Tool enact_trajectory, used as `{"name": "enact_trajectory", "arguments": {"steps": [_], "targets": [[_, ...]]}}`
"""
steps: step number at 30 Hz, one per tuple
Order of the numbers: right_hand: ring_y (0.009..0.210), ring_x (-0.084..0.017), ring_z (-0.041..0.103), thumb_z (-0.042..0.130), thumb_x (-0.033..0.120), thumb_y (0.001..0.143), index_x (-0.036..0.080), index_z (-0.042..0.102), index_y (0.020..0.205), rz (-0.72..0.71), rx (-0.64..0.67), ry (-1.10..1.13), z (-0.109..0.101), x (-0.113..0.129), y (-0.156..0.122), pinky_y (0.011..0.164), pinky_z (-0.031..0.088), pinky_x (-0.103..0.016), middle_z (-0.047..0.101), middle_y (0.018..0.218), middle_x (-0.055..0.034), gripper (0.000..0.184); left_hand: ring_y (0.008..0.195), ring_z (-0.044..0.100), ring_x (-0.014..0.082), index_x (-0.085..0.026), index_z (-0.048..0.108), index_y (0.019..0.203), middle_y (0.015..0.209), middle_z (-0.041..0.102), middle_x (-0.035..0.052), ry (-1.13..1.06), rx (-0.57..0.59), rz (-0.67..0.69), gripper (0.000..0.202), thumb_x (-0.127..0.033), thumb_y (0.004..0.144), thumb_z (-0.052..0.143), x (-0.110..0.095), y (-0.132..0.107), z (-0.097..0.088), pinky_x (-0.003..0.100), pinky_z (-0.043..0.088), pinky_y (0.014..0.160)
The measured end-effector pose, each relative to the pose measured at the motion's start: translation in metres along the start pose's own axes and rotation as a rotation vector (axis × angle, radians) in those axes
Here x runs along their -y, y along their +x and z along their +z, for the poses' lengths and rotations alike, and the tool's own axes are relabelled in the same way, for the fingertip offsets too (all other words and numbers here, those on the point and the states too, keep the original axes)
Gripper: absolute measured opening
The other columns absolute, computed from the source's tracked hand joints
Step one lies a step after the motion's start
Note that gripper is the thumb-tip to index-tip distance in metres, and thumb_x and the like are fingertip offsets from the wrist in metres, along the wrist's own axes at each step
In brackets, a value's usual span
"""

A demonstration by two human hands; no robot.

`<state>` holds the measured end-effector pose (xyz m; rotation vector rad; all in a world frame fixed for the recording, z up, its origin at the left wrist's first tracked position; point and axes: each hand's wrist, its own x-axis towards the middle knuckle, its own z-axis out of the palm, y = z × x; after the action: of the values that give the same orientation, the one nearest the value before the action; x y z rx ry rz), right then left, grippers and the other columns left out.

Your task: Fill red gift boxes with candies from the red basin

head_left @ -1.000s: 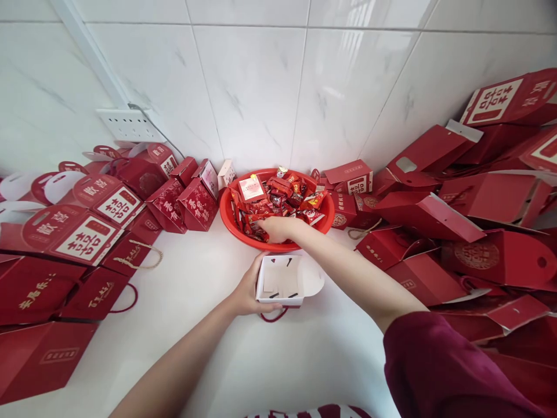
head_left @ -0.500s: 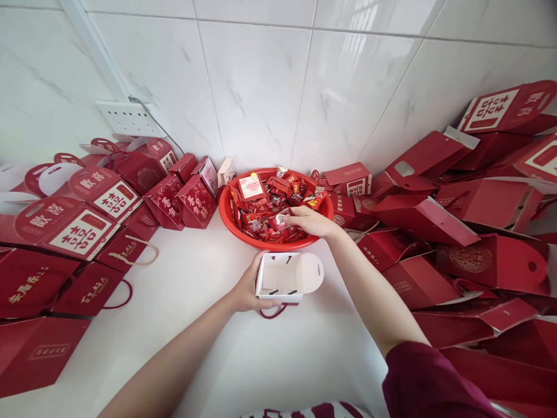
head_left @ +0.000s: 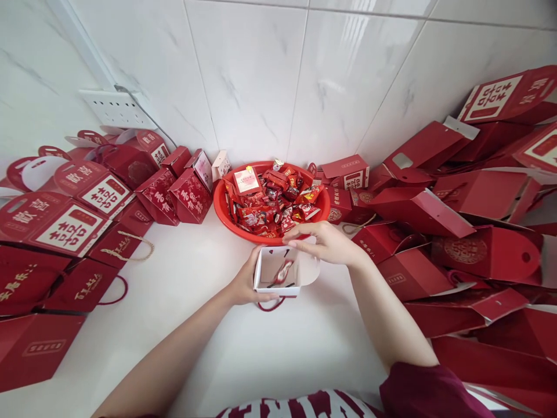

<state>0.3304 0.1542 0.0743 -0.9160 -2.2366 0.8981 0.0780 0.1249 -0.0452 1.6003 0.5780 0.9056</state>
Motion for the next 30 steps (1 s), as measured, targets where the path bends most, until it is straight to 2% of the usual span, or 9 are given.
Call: {"name": "enact_trajectory", "arguments": {"steps": [7, 9, 11, 14, 17, 19, 22, 27, 30], "targets": [[0.103, -0.022, 0.069, 0.042, 0.027, 0.102, 0.022, 0.070, 0.107, 0.192, -0.174, -0.292, -0.009, -0.010, 0.004, 0.090, 0.050, -0.033, 0.075, 0.110, -0.0041, 0.029, 0.134, 0.047, 0.0385, -0.028, 0.025, 0.147, 0.143, 0.046, 0.0158, -0.037, 0.006, -0.018, 0.107, -0.024, 0.062, 0.089, 0.000, -0.001, 0.001, 0.056, 0.040, 0.110], [0.111, -0.023, 0.067, 0.038, 0.020, 0.101, 0.021, 0.069, 0.113, 0.285, -0.104, -0.386, -0.011, -0.020, 0.013, 0.095, 0.049, -0.035, 0.073, 0.118, -0.0060, 0.034, 0.134, 0.047, 0.0379, -0.027, 0.025, 0.147, 0.143, 0.046, 0.0159, -0.051, 0.008, -0.020, 0.107, -0.024, 0.062, 0.089, 0.000, -0.001, 0.002, 0.055, 0.040, 0.110], [0.115, -0.026, 0.065, 0.039, 0.015, 0.097, 0.020, 0.068, 0.119, 0.374, 0.044, -0.467, -0.014, -0.029, 0.028, 0.098, 0.048, -0.037, 0.070, 0.124, -0.0092, 0.036, 0.135, 0.046, 0.0372, -0.027, 0.026, 0.146, 0.143, 0.046, 0.0155, -0.029, 0.002, -0.020, 0.106, -0.024, 0.061, 0.090, -0.002, -0.001, 0.002, 0.054, 0.040, 0.111], [0.113, -0.031, 0.067, 0.064, 0.021, 0.086, 0.021, 0.067, 0.125, 0.412, 0.249, -0.479, -0.015, -0.043, 0.058, 0.095, 0.050, -0.037, 0.070, 0.126, -0.0102, 0.039, 0.134, 0.047, 0.0370, -0.027, 0.028, 0.145, 0.143, 0.047, 0.0154, -0.014, 0.006, -0.030, 0.106, -0.023, 0.060, 0.090, -0.003, -0.001, 0.001, 0.053, 0.042, 0.109], [0.115, -0.033, 0.066, 0.086, 0.032, 0.064, 0.023, 0.058, 0.139, 0.398, 0.328, -0.436, -0.011, -0.055, 0.085, 0.094, 0.052, -0.036, 0.066, 0.133, -0.0100, 0.080, 0.133, 0.049, 0.0371, -0.027, 0.027, 0.146, 0.143, 0.048, 0.0159, -0.018, 0.010, -0.036, 0.106, -0.024, 0.061, 0.090, -0.002, -0.002, -0.001, 0.053, 0.044, 0.108], [0.119, -0.033, 0.063, 0.087, 0.041, 0.062, 0.022, 0.051, 0.145, 0.379, 0.315, -0.411, -0.005, -0.062, 0.093, 0.098, 0.050, -0.037, 0.062, 0.139, -0.0115, 0.093, 0.133, 0.049, 0.0378, -0.027, 0.026, 0.148, 0.144, 0.048, 0.0165, -0.006, 0.006, -0.037, 0.108, -0.024, 0.060, 0.090, -0.001, -0.003, -0.002, 0.054, 0.043, 0.108], [0.119, -0.031, 0.063, 0.082, 0.048, 0.069, 0.022, 0.056, 0.138, 0.316, 0.241, -0.365, 0.001, -0.069, 0.093, 0.101, 0.047, -0.040, 0.063, 0.136, -0.0106, 0.079, 0.134, 0.048, 0.0388, -0.027, 0.025, 0.149, 0.144, 0.047, 0.0172, 0.012, -0.004, -0.033, 0.112, -0.025, 0.059, 0.091, 0.000, -0.003, -0.001, 0.055, 0.042, 0.109], [0.114, -0.021, 0.065, 0.072, 0.041, 0.082, 0.024, 0.066, 0.120, 0.158, 0.092, -0.246, -0.001, -0.069, 0.083, 0.100, 0.046, -0.033, 0.069, 0.127, -0.0038, 0.042, 0.133, 0.048, 0.0380, -0.027, 0.025, 0.149, 0.143, 0.047, 0.0167, 0.010, -0.009, -0.041, 0.110, -0.026, 0.060, 0.091, -0.002, -0.003, 0.000, 0.054, 0.042, 0.109], [0.094, -0.021, 0.070, 0.064, 0.048, 0.088, 0.020, 0.070, 0.105, 0.137, -0.057, -0.086, 0.000, -0.068, 0.081, 0.087, 0.052, -0.033, 0.075, 0.106, -0.0038, 0.033, 0.134, 0.047, 0.0385, -0.027, 0.027, 0.147, 0.145, 0.046, 0.0165, 0.009, -0.001, -0.047, 0.107, -0.026, 0.060, 0.091, -0.003, -0.003, -0.001, 0.054, 0.042, 0.109]]}}
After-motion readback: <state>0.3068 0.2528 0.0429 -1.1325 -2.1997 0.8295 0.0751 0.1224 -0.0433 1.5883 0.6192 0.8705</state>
